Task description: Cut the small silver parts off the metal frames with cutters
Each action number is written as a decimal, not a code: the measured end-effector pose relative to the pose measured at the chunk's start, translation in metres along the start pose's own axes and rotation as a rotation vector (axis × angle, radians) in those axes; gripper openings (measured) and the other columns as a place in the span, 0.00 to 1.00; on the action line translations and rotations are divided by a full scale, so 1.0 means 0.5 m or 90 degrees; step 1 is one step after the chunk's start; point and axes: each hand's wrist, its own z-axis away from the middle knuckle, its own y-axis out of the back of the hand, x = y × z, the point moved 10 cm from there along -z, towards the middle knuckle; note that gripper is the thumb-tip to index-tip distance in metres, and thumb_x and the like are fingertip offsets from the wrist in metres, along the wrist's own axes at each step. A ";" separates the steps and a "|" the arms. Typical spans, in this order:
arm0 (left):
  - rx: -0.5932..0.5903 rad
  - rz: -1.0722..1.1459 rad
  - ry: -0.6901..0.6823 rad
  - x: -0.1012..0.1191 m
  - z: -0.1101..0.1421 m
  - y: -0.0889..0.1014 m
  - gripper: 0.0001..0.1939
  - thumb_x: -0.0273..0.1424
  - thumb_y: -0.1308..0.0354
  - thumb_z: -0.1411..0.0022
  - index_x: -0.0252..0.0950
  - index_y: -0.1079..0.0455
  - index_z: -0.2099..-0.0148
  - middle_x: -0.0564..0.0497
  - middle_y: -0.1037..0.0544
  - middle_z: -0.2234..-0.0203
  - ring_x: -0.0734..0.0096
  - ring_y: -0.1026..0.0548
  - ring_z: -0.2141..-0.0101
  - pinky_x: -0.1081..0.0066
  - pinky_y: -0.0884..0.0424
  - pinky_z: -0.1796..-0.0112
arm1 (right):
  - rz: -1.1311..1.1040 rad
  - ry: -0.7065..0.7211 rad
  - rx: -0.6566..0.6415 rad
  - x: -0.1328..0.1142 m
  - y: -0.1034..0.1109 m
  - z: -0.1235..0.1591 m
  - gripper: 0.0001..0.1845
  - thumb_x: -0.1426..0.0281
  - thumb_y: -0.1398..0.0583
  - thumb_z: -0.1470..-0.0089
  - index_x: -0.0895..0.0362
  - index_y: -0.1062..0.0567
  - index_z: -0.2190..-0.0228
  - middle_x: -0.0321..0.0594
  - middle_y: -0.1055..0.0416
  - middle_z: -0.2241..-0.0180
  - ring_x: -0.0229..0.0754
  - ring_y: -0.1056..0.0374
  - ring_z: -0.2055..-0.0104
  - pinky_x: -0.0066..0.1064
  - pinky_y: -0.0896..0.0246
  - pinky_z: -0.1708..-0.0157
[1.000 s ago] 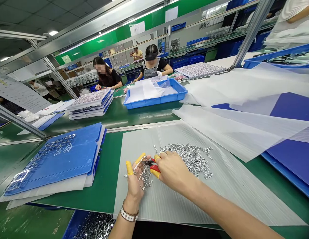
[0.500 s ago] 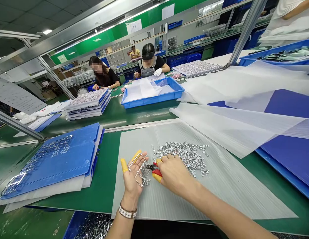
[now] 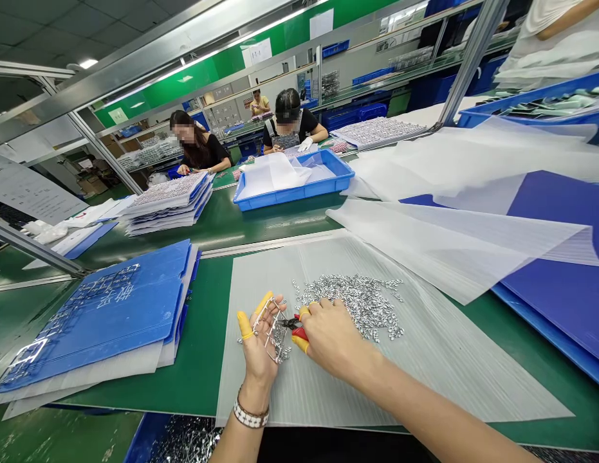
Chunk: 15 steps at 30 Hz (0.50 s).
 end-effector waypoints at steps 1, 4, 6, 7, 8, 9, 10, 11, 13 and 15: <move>0.003 -0.005 -0.001 -0.001 0.001 0.002 0.38 0.59 0.58 0.43 0.32 0.26 0.52 0.38 0.24 0.54 0.56 0.26 0.54 0.60 0.35 0.49 | -0.002 0.001 -0.005 -0.001 -0.001 0.000 0.16 0.59 0.43 0.45 0.59 0.23 0.67 0.49 0.26 0.68 0.53 0.31 0.63 0.39 0.43 0.66; 0.006 -0.013 0.006 -0.004 0.004 0.005 0.38 0.60 0.58 0.43 0.32 0.26 0.52 0.37 0.23 0.54 0.55 0.26 0.54 0.59 0.35 0.49 | -0.008 0.009 -0.020 -0.004 -0.005 -0.002 0.15 0.60 0.43 0.45 0.59 0.23 0.67 0.48 0.26 0.69 0.52 0.30 0.64 0.37 0.42 0.68; 0.008 -0.011 0.007 -0.001 0.006 0.006 0.38 0.59 0.58 0.43 0.32 0.26 0.52 0.37 0.24 0.54 0.55 0.26 0.54 0.59 0.35 0.50 | -0.007 0.014 -0.023 -0.004 -0.007 -0.002 0.15 0.60 0.43 0.45 0.59 0.23 0.68 0.48 0.26 0.69 0.51 0.30 0.65 0.37 0.42 0.69; 0.009 -0.006 0.006 0.002 0.006 0.006 0.38 0.59 0.58 0.43 0.32 0.26 0.52 0.37 0.24 0.54 0.55 0.26 0.54 0.59 0.34 0.50 | -0.005 0.014 -0.020 -0.003 -0.007 -0.002 0.15 0.60 0.43 0.45 0.59 0.23 0.68 0.48 0.26 0.69 0.51 0.30 0.65 0.37 0.42 0.69; 0.010 0.001 0.005 0.006 0.005 0.005 0.38 0.59 0.58 0.43 0.32 0.26 0.52 0.37 0.24 0.54 0.55 0.26 0.54 0.59 0.34 0.50 | -0.004 0.012 -0.016 -0.002 -0.005 -0.001 0.16 0.60 0.43 0.45 0.59 0.24 0.68 0.48 0.26 0.69 0.51 0.30 0.66 0.37 0.42 0.68; 0.010 0.008 0.003 0.010 0.004 0.004 0.38 0.59 0.58 0.42 0.32 0.26 0.52 0.37 0.24 0.54 0.56 0.26 0.54 0.60 0.34 0.50 | -0.002 0.009 -0.009 -0.001 -0.003 0.001 0.16 0.60 0.43 0.45 0.60 0.24 0.67 0.48 0.26 0.69 0.51 0.30 0.66 0.38 0.42 0.68; 0.012 0.015 0.001 0.015 0.002 0.003 0.37 0.58 0.58 0.42 0.32 0.26 0.52 0.37 0.24 0.54 0.56 0.26 0.54 0.60 0.34 0.51 | -0.001 0.008 -0.004 -0.001 0.001 0.003 0.16 0.59 0.43 0.45 0.60 0.24 0.67 0.49 0.26 0.69 0.52 0.30 0.65 0.38 0.42 0.67; 0.013 0.021 -0.003 0.020 -0.001 0.003 0.37 0.58 0.57 0.42 0.32 0.26 0.53 0.37 0.24 0.54 0.56 0.26 0.55 0.61 0.34 0.50 | 0.000 0.008 0.000 -0.003 0.004 0.005 0.16 0.59 0.43 0.45 0.60 0.24 0.66 0.49 0.26 0.68 0.52 0.31 0.64 0.39 0.42 0.67; 0.020 0.028 -0.009 0.026 -0.005 0.003 0.37 0.58 0.57 0.42 0.31 0.26 0.53 0.37 0.24 0.54 0.56 0.25 0.55 0.61 0.34 0.50 | -0.004 0.014 -0.001 -0.009 0.009 0.010 0.16 0.59 0.43 0.46 0.60 0.24 0.66 0.49 0.26 0.67 0.53 0.31 0.63 0.40 0.42 0.65; 0.030 0.033 -0.010 0.028 -0.008 0.004 0.37 0.58 0.57 0.43 0.30 0.26 0.54 0.36 0.23 0.54 0.56 0.25 0.55 0.61 0.35 0.50 | -0.014 0.021 -0.011 -0.018 0.010 0.014 0.17 0.58 0.42 0.46 0.60 0.24 0.66 0.50 0.26 0.66 0.53 0.32 0.62 0.40 0.42 0.64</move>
